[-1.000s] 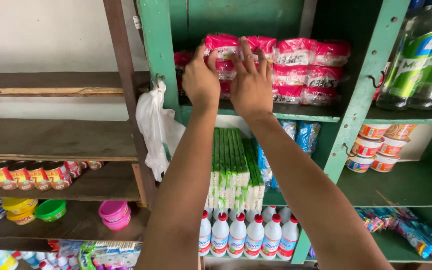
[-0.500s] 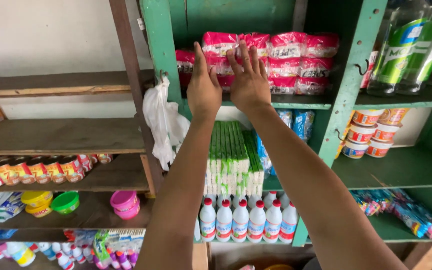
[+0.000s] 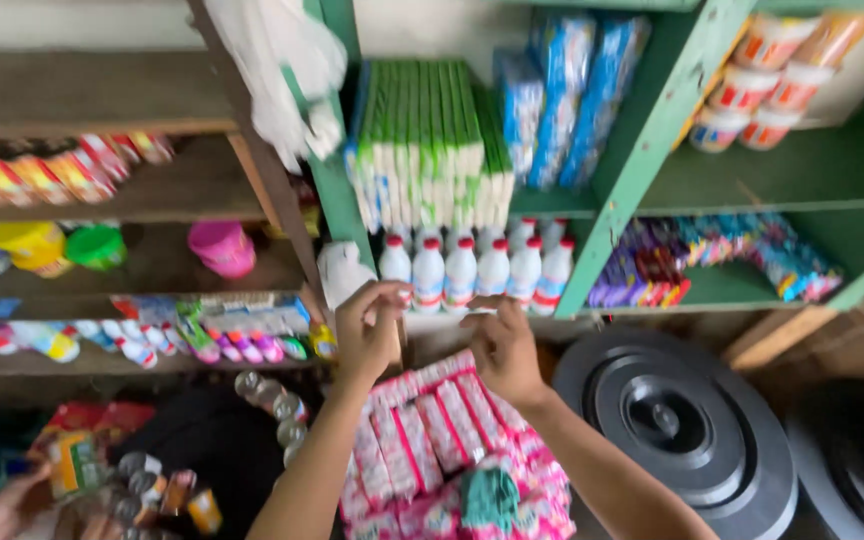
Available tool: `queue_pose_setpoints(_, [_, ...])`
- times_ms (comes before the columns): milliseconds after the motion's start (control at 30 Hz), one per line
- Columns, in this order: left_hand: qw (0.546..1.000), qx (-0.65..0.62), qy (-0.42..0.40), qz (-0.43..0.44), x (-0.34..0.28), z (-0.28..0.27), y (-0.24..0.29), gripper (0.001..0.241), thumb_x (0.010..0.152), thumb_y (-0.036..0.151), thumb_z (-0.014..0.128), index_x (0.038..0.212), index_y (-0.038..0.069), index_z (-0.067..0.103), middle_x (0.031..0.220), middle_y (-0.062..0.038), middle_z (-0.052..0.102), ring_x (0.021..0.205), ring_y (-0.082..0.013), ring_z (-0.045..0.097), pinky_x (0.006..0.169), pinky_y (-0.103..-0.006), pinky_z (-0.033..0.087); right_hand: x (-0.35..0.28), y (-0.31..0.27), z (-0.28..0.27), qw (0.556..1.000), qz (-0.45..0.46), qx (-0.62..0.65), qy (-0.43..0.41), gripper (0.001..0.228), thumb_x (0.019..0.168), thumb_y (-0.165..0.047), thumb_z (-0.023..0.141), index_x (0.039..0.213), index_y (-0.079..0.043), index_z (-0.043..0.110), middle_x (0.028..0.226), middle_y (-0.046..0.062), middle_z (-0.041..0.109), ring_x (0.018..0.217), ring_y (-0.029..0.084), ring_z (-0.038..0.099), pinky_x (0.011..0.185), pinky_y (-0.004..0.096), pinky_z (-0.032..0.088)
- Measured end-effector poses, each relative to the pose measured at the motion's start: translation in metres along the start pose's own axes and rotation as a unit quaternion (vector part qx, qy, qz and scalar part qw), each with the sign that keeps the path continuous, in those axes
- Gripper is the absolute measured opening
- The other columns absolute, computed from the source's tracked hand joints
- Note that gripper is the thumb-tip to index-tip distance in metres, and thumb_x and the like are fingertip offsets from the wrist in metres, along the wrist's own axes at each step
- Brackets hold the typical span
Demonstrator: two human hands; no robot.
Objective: Wiping detergent packs with a cloth and placing them onto a shelf in a grocery store.
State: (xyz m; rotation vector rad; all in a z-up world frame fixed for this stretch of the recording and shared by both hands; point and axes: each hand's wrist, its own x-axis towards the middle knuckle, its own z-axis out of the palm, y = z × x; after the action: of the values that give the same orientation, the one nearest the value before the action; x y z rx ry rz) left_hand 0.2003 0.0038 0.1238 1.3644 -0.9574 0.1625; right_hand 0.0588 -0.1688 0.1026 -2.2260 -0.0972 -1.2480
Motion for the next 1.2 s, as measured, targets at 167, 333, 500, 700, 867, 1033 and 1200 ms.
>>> queue_pose_setpoints(167, [0.976,-0.047,0.049,-0.204,-0.147,0.006,-0.086,0.029,0.101,0.010,0.049,0.107,0.002,0.077,0.072,0.002,0.055,0.068,-0.0066,0.050,0.064,-0.0231,0.042,-0.156,0.039,0.047,0.970,0.186,0.039,-0.150,0.022,0.087,0.003,0.062,0.101,-0.009,0.073,0.119,0.012,0.068,0.117,0.035,0.060,0.101,0.044,0.050])
queue_pose_setpoints(333, [0.926,0.019,0.036,-0.376,-0.271,0.006,-0.109,0.032,0.101,0.018,0.049,0.114,0.006,0.076,0.070,0.003,0.055,0.065,-0.0064,0.049,0.059,-0.0232,0.041,-0.276,0.057,0.058,0.911,0.243,-0.043,-0.330,0.034,0.089,-0.013,0.070,0.123,-0.011,0.069,0.145,0.019,0.053,0.138,0.041,0.044,0.113,0.052,0.040])
queue_pose_setpoints(500, [0.859,0.095,-0.133,-0.485,-0.401,0.009,-0.169,0.053,0.096,0.031,0.064,0.140,0.002,0.054,0.129,-0.016,0.065,0.114,-0.0240,0.066,0.091,-0.0353,0.054,-0.336,0.055,0.038,0.851,0.230,-0.122,-0.456,0.102,0.076,-0.026,0.084,0.162,-0.018,0.028,0.165,0.020,0.021,0.151,0.048,0.024,0.120,0.060,0.030])
queue_pose_setpoints(700, [0.821,0.332,-0.215,-0.413,-0.434,0.059,-0.146,0.075,0.087,0.035,0.075,0.149,0.004,0.046,0.146,-0.027,0.049,0.142,-0.0433,0.040,0.116,-0.0624,0.033,-0.301,0.033,0.031,0.869,0.218,-0.113,-0.431,0.087,0.076,-0.017,0.083,0.152,-0.015,0.041,0.162,0.021,0.026,0.145,0.047,0.027,0.115,0.060,0.030])
queue_pose_setpoints(867, [0.792,0.389,-0.162,-0.441,-0.403,0.061,-0.113,0.075,0.082,0.036,0.077,0.144,0.007,0.045,0.143,-0.025,0.048,0.129,-0.0504,0.040,0.103,-0.0621,0.041,-0.318,0.056,0.035,0.877,0.088,-0.099,-0.461,0.072,0.082,0.006,0.068,0.149,-0.018,0.056,0.159,0.005,0.047,0.147,0.033,0.044,0.112,0.046,0.049])
queue_pose_setpoints(1033, [0.840,0.354,-0.054,-0.407,-0.398,0.015,-0.154,0.027,0.096,0.027,0.071,0.119,0.015,0.063,0.124,-0.013,0.062,0.118,-0.0354,0.058,0.100,-0.0529,0.050,-0.309,0.072,0.027,0.882,0.054,-0.074,-0.462,0.061,0.081,0.008,0.067,0.138,-0.014,0.063,0.152,0.004,0.056,0.142,0.030,0.054,0.104,0.040,0.056])
queue_pose_setpoints(1200, [0.826,0.420,0.117,-0.358,-0.387,-0.042,-0.200,0.024,0.094,0.018,0.068,0.115,0.010,0.059,0.115,-0.010,0.063,0.108,-0.0275,0.062,0.099,-0.0484,0.051,-0.297,0.060,0.030,0.849,0.418,0.038,-0.320,0.048,0.090,-0.011,0.070,0.137,-0.012,0.064,0.128,0.009,0.072,0.118,0.023,0.072,0.101,0.038,0.058])
